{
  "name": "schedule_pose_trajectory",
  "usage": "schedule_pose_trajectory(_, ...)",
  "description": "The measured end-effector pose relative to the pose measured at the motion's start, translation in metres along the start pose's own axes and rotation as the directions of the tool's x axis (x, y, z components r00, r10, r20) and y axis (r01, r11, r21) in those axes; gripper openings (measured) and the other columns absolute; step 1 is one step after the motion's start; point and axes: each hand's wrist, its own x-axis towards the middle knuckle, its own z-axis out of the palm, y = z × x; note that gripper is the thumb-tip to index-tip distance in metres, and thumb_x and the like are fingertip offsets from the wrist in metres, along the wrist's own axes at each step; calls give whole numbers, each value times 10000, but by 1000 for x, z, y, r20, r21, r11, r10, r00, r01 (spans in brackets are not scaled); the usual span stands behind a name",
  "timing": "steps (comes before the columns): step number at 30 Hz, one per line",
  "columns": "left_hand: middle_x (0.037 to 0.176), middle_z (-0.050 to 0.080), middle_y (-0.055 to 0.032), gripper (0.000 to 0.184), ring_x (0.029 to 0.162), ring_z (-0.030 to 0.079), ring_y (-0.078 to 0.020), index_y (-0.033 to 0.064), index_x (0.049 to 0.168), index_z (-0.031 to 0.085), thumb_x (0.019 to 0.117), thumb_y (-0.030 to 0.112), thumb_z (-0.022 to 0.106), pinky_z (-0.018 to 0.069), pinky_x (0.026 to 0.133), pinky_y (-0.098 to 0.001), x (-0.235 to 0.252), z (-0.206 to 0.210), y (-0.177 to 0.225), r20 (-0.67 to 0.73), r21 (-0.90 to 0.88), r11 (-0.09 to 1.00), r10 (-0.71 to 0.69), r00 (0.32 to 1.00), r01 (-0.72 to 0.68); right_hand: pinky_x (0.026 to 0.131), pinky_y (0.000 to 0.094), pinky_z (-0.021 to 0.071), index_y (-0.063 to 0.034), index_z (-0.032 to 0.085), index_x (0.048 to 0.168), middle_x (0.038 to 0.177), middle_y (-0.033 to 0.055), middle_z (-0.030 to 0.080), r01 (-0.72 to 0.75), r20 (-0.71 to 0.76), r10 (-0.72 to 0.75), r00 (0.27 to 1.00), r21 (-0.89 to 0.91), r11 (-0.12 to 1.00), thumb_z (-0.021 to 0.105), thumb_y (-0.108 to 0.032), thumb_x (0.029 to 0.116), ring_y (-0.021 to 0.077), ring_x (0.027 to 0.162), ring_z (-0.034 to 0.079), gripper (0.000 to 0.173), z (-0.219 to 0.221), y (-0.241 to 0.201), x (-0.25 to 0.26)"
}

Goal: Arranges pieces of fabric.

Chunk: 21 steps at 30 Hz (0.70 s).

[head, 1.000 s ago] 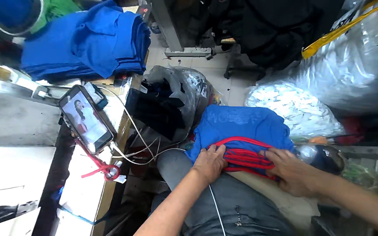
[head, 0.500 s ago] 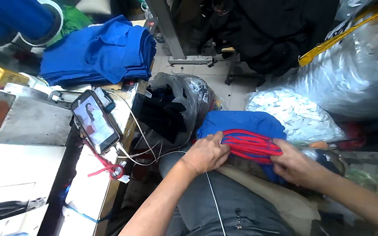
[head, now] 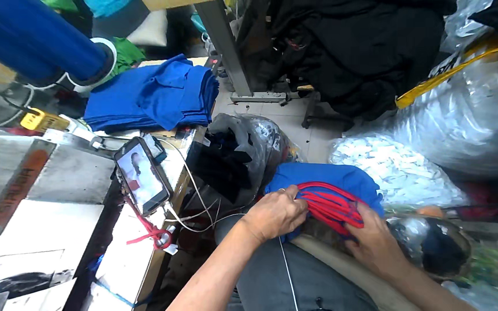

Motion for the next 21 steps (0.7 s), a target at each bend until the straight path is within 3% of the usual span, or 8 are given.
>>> schedule_pose_trajectory(2, 986, 672, -168, 194, 868, 701, -280, 45, 850, 734, 953, 198, 672, 605, 728, -402, -1, -13, -2, -10, -16, 1000, 6, 1000, -6, 873, 555, 582, -49, 723, 805, 1267, 300, 620, 31, -84, -18, 996, 148, 988, 707, -112, 724, 446, 1133, 648, 104, -20, 10, 12)
schedule_pose_trajectory(4, 1070, 690, -165, 183, 982, 704, -271, 61, 815, 721, 938, 188, 675, 604, 820, -395, -8, -26, -2, -103, -36, 999, 11, 995, -15, 804, 372, 575, -98, 603, 698, 1185, 176, 650, 35, -137, 4, 991, 277, 960, 676, -186, 731, 247, 1056, 658, 120, -64, 6, 36)
schedule_pose_trajectory(7, 1128, 697, -134, 174, 1061, 682, -250, 93, 764, 692, 912, 183, 674, 579, 878, -411, -21, -29, 1, -184, -79, 997, -7, 983, -7, 773, 204, 528, -158, 528, 688, 1142, 37, 639, 30, -55, -11, 998, 363, 931, 648, -222, 726, 50, 1035, 618, 141, -101, 1, 52)
schedule_pose_trajectory(10, 1057, 696, -136, 67, 983, 692, -280, 91, 878, 724, 906, 111, 666, 582, 822, -460, -38, -12, 3, -96, -102, 994, -44, 994, 34, 747, 286, 573, -126, 626, 812, 1080, 85, 655, 54, 60, -90, 994, 445, 894, 643, -128, 731, 137, 953, 656, 83, -75, 2, 34)
schedule_pose_trajectory(12, 1060, 699, -128, 166, 994, 697, -291, 100, 1065, 714, 922, 75, 634, 580, 832, -473, -49, -3, 10, -98, -131, 989, -79, 992, 66, 783, 307, 578, -141, 631, 959, 1141, 133, 642, 85, 72, -128, 989, 428, 900, 620, -130, 804, 190, 998, 658, 156, -69, -8, 20)
schedule_pose_trajectory(15, 1136, 716, -85, 351, 1095, 682, -251, 108, 1269, 656, 921, 72, 630, 542, 952, -471, -64, 14, 22, -126, -221, 967, -155, 980, 125, 860, 323, 577, -136, 558, 1215, 1190, 128, 638, 4, 130, -67, 989, 429, 903, 645, -159, 814, 191, 1075, 652, 411, -66, -18, -2)
schedule_pose_trajectory(19, 1149, 712, -105, 332, 1103, 671, -267, 68, 1281, 670, 952, 73, 629, 528, 967, -474, -52, 30, 11, -98, -231, 958, -197, 975, 171, 865, 515, 582, 13, 461, 1452, 1255, 209, 659, -193, 209, 116, 971, 399, 896, 662, -118, 691, 321, 1076, 692, 798, -40, -22, -13)
schedule_pose_trajectory(21, 1177, 681, -132, 401, 1119, 651, -300, 131, 1324, 663, 934, 43, 632, 545, 948, -483, -44, 26, 12, -152, -203, 969, -176, 973, 143, 902, 464, 578, -11, 504, 1443, 1257, 169, 670, -288, 191, 223, 956, 455, 843, 667, -127, 682, 255, 1097, 685, 787, -40, -22, -6)
